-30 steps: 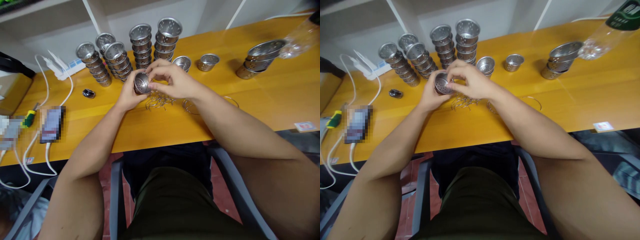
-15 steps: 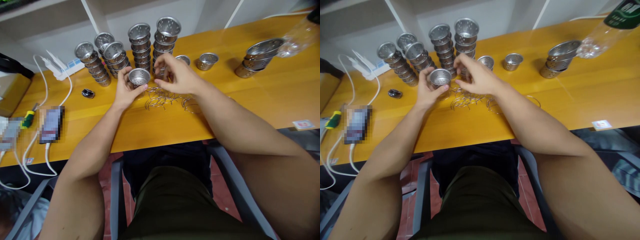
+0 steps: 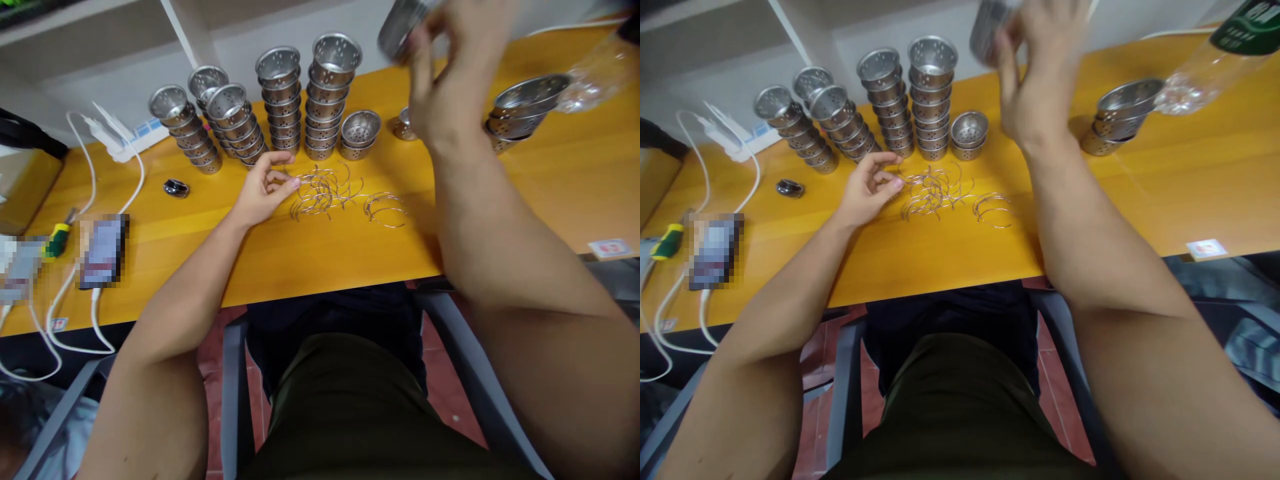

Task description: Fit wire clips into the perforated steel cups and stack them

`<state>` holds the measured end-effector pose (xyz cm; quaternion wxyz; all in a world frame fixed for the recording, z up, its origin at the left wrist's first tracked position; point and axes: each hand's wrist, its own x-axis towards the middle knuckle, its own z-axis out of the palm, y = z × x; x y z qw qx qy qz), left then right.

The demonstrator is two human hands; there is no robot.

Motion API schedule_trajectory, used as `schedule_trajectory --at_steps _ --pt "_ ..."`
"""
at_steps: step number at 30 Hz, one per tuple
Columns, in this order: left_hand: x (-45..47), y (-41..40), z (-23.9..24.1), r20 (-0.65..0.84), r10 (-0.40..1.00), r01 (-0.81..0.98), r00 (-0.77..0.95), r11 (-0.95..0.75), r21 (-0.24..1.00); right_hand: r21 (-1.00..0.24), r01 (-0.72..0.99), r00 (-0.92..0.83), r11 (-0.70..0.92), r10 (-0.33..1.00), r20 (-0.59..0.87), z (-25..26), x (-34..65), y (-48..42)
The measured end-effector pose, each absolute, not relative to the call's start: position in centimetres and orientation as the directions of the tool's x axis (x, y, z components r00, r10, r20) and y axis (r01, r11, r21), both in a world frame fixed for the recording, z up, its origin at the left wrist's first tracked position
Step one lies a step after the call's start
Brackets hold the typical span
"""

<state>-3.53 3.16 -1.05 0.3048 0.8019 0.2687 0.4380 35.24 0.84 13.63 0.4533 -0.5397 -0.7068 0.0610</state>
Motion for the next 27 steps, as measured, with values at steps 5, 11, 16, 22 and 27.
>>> schedule_trajectory --at_steps 5,11,16,22,27 --pt "-3.3 2.5 -0.4 0.46 0.742 0.196 0.488 -0.607 0.771 -0.249 0.942 -0.166 0.225 0.958 0.235 13.0 33.7 1.3" --pt "-3.1 1.7 0.4 0.431 0.763 0.201 0.482 -0.574 0.794 -0.247 0.947 -0.146 0.204 0.962 0.232 12.8 32.2 0.6" --pt "-3.0 1.7 0.2 0.439 0.774 0.202 0.456 -0.571 0.796 -0.442 0.874 0.085 0.201 0.832 0.547 12.4 35.1 2.1" --pt "-3.0 2.2 -0.3 0.46 0.744 0.173 0.485 -0.597 0.784 -0.373 0.897 0.303 -0.238 0.945 0.126 11.2 38.5 3.9" --pt "-2.8 1.7 0.3 0.437 0.773 0.221 0.459 -0.576 0.787 -0.295 0.874 0.407 -0.387 0.913 0.007 10.5 38.1 5.2"
